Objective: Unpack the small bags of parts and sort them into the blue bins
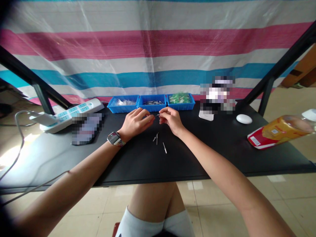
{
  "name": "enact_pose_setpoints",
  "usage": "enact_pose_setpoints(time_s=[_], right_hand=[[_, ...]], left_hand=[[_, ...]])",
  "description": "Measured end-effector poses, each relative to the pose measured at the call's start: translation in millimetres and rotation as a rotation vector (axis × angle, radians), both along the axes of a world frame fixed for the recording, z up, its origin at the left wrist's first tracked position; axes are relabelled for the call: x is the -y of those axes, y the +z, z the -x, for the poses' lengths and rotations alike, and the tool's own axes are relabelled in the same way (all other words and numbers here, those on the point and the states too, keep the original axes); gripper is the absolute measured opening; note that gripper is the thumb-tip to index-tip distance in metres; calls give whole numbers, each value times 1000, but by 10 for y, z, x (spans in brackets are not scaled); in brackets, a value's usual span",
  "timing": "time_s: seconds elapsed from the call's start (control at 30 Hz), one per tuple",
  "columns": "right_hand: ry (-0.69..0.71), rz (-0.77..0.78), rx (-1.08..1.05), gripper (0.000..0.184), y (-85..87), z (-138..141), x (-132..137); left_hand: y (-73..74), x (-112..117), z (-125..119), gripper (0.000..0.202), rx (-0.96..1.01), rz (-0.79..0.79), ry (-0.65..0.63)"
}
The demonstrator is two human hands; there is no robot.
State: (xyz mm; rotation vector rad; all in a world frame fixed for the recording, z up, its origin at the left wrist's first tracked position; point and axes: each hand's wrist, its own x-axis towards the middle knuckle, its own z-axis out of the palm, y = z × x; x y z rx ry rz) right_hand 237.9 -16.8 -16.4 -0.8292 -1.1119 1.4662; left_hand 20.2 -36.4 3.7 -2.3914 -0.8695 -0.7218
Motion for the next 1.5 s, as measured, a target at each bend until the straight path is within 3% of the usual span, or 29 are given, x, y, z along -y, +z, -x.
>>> enact_pose_setpoints(time_s=[0.33,0.77,1.07,1.5], right_hand=[[-3,-20,52,30,-1,13,10],[-9,-31,65,40,-26,24,5],[-19,-34,30,29,14,22,30],[-36,-65,30,28,48,32,48]], left_hand=[[-9,-32,3,21,100,38,43],[-14,-22,-6,21,74,-8,92],[-18,-48,16,26,128,58,70],[1,-31,38,28,159,95,70]])
